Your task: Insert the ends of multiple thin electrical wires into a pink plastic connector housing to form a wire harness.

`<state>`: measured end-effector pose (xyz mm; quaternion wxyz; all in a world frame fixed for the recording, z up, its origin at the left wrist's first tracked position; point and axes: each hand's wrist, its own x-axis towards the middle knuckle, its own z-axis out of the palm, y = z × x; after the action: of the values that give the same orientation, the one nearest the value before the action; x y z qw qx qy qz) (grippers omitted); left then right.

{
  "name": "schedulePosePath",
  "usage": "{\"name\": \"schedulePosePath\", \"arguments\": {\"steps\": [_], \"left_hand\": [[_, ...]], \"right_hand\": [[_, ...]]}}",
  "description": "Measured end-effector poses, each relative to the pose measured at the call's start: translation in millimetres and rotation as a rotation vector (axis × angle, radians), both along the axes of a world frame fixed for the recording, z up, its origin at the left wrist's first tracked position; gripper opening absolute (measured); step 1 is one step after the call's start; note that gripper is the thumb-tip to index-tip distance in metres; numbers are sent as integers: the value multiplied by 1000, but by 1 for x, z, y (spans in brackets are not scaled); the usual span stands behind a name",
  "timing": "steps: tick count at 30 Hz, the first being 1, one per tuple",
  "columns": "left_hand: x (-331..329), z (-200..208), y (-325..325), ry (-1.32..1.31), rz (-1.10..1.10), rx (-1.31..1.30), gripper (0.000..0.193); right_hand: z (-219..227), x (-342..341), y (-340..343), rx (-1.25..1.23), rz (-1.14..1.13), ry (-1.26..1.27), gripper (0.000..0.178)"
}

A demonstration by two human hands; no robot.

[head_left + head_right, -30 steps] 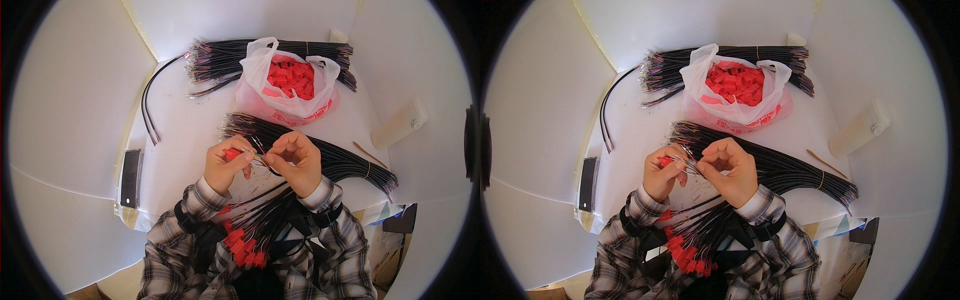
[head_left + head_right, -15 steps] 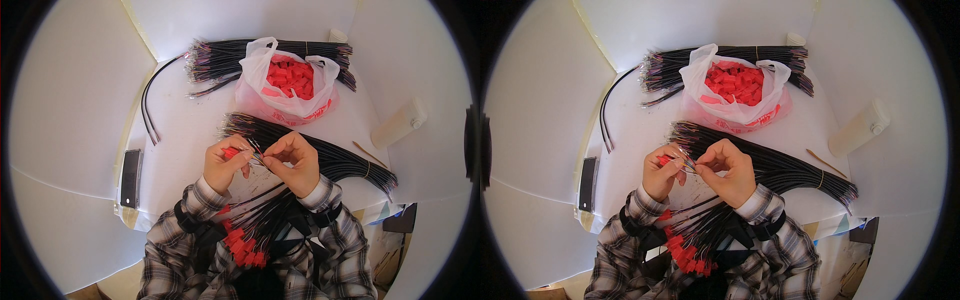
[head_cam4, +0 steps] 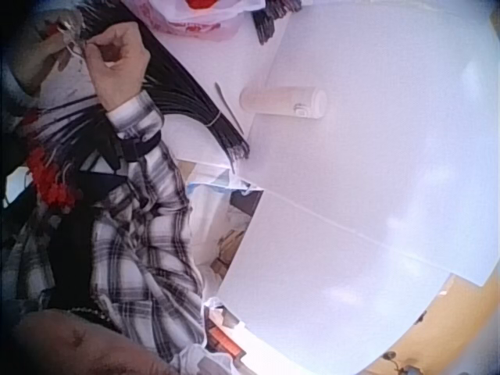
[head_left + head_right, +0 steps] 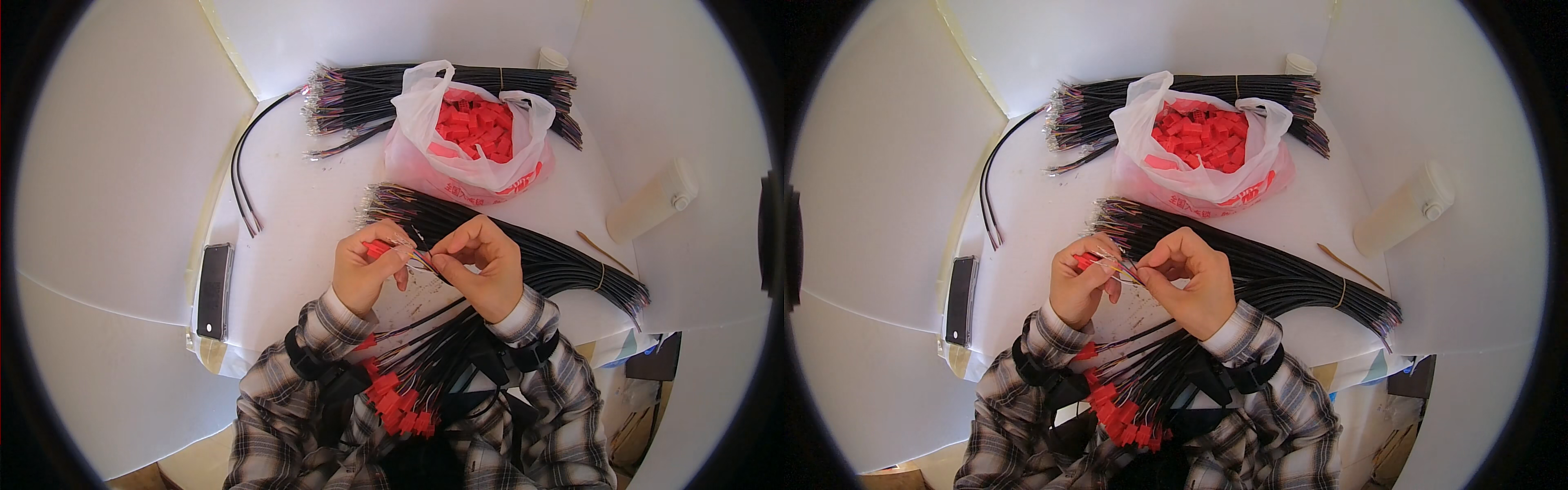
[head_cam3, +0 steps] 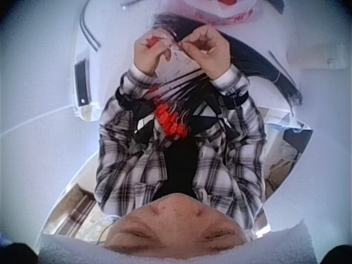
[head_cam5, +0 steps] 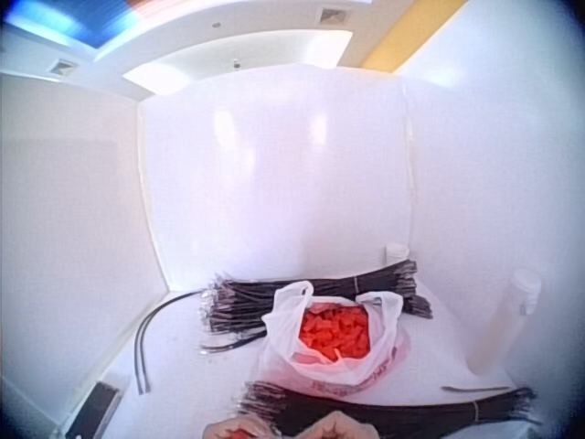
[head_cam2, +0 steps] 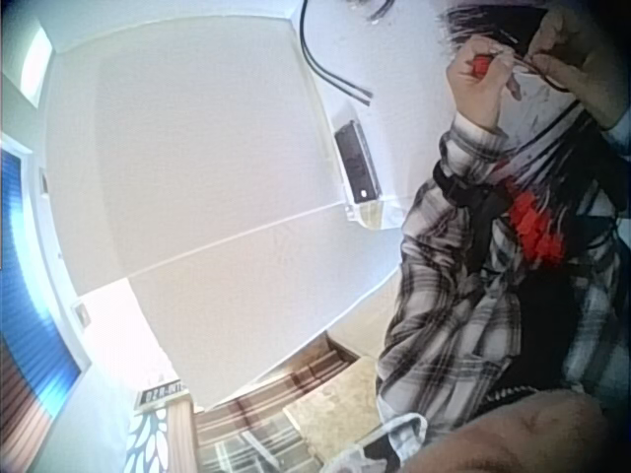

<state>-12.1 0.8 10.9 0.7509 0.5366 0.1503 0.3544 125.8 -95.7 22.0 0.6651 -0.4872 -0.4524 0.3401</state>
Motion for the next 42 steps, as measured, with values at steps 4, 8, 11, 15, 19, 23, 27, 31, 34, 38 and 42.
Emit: {"name": "schedulePosePath", "arguments": {"steps": [4, 8, 11, 15, 19, 23, 27, 31, 34, 38, 42], "left_hand": [[2, -6, 1, -30, -4, -19, 5], [1, -5, 2, -39, -24, -6, 5], [1, -4, 1, -37, -20, -9, 4], [1, 0, -1, -7, -10, -13, 4], [0, -2, 1, -16, -44, 25, 6], [-1, 0, 0, -28, -48, 17, 8], [0, -1, -1, -34, -50, 11, 11], [1, -1, -1, -26, -64, 40, 12], [0, 0, 0, -55, -89, 101, 15], [1, -3, 0, -34, -98, 75, 21], [5, -11, 1, -106, -113, 32, 27]], "right_hand": [[0, 2, -1, -3, 14, -31, 16], [1, 0, -1, 31, 26, -77, 16], [0, 1, 0, 19, 19, -67, 16], [-4, 1, 1, 11, -10, -19, 15], [-6, 1, 1, 5, 10, 23, 14], [-2, 1, 2, 98, 23, -28, 11], [2, 1, 0, 52, 14, -142, 16], [-1, 4, 0, 31, 34, -139, 12], [0, 2, 2, 112, 8, -227, 8], [0, 2, 1, 77, -39, -181, 7], [1, 1, 1, 101, -85, -115, 10]]}}
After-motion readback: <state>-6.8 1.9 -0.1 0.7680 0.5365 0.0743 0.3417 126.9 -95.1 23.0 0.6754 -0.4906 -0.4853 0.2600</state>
